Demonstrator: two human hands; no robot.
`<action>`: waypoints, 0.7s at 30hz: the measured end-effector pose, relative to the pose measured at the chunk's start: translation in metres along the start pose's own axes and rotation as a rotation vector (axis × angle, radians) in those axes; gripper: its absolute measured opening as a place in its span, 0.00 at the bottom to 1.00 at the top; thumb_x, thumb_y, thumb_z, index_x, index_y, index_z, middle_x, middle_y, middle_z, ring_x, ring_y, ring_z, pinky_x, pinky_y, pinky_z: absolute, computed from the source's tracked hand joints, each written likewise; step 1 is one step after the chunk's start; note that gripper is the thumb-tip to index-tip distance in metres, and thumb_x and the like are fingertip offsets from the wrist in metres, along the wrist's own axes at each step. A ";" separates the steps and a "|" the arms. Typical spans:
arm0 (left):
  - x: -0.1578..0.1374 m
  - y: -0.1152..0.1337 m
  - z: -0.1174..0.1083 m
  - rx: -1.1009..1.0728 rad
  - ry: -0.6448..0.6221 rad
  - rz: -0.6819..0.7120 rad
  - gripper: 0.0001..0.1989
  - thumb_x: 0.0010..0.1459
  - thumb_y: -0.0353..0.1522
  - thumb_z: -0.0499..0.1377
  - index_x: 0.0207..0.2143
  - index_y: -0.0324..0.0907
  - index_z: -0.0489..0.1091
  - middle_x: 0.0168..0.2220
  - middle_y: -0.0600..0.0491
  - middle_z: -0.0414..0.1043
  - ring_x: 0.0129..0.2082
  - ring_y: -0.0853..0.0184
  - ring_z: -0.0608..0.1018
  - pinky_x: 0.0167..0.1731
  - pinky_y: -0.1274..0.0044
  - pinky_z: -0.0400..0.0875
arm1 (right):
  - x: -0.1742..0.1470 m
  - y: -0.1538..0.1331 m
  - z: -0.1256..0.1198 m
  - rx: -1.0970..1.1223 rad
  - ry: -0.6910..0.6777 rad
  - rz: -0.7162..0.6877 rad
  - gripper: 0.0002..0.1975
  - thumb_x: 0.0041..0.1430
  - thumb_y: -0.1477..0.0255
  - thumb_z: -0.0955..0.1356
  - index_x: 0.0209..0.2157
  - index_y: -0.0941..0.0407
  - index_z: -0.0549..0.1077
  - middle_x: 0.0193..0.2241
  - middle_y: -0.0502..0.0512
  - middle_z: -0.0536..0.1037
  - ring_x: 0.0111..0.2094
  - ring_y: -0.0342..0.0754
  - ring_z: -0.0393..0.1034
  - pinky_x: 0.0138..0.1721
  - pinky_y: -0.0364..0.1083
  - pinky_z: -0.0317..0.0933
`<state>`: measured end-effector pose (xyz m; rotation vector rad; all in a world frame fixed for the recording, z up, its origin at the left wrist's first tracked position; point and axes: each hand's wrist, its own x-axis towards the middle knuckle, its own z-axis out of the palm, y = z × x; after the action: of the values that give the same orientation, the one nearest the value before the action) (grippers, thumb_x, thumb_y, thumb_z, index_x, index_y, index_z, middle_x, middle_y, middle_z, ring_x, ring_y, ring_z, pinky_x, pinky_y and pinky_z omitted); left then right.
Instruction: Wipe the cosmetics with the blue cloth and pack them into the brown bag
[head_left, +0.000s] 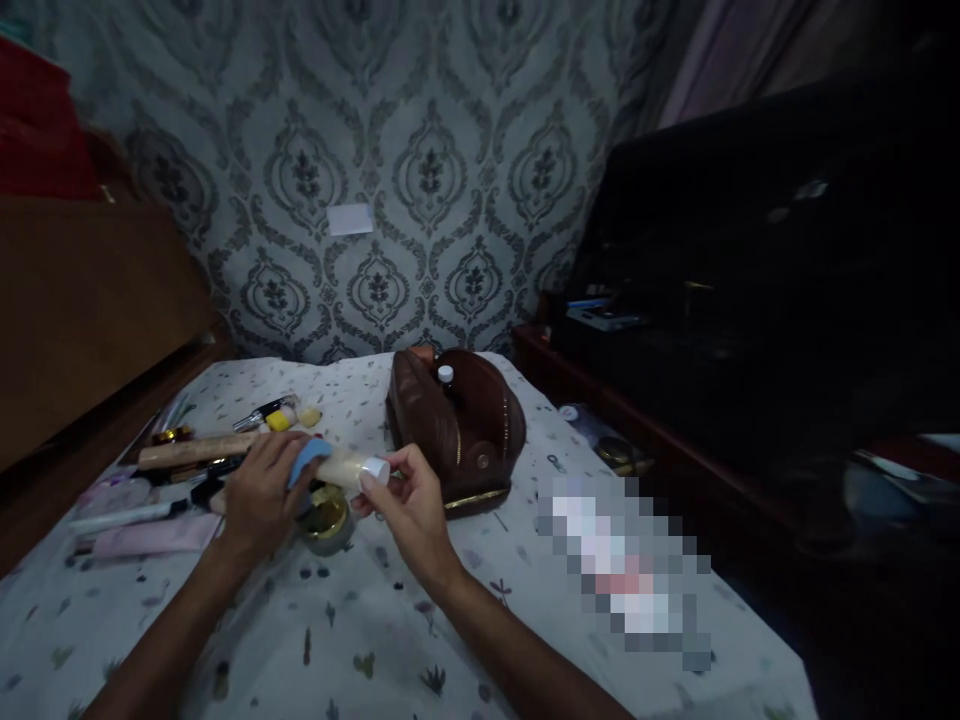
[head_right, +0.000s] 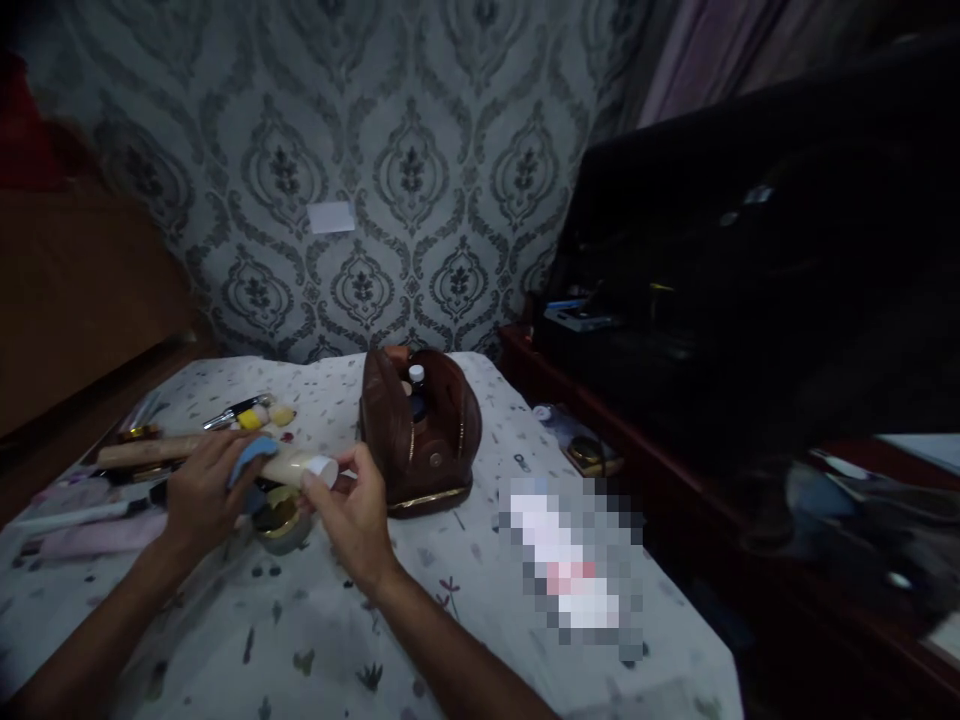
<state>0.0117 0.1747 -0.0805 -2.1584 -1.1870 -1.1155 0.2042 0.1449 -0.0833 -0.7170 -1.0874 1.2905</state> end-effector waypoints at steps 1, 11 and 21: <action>0.003 -0.002 -0.002 -0.049 0.023 -0.075 0.13 0.66 0.37 0.51 0.42 0.42 0.72 0.39 0.46 0.77 0.40 0.58 0.77 0.43 0.68 0.70 | 0.000 -0.010 -0.001 -0.054 -0.014 -0.037 0.18 0.53 0.60 0.73 0.34 0.53 0.63 0.29 0.48 0.75 0.27 0.45 0.73 0.29 0.44 0.70; 0.080 0.031 0.016 -0.430 -0.141 -0.270 0.15 0.64 0.43 0.51 0.36 0.44 0.70 0.30 0.55 0.74 0.30 0.64 0.74 0.32 0.76 0.68 | 0.032 -0.126 -0.075 -0.420 -0.024 -0.506 0.12 0.56 0.68 0.70 0.43 0.54 0.70 0.39 0.51 0.74 0.38 0.44 0.71 0.39 0.43 0.67; 0.186 0.048 0.094 0.073 -0.541 0.237 0.17 0.56 0.27 0.53 0.44 0.51 0.74 0.42 0.51 0.78 0.43 0.57 0.76 0.34 0.74 0.66 | 0.087 -0.153 -0.144 -1.060 -0.069 -0.661 0.14 0.57 0.76 0.67 0.45 0.56 0.74 0.39 0.54 0.74 0.36 0.46 0.69 0.38 0.45 0.65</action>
<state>0.1510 0.3046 0.0166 -2.5435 -1.1125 -0.3888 0.3902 0.2225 0.0224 -0.9434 -1.8751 0.0996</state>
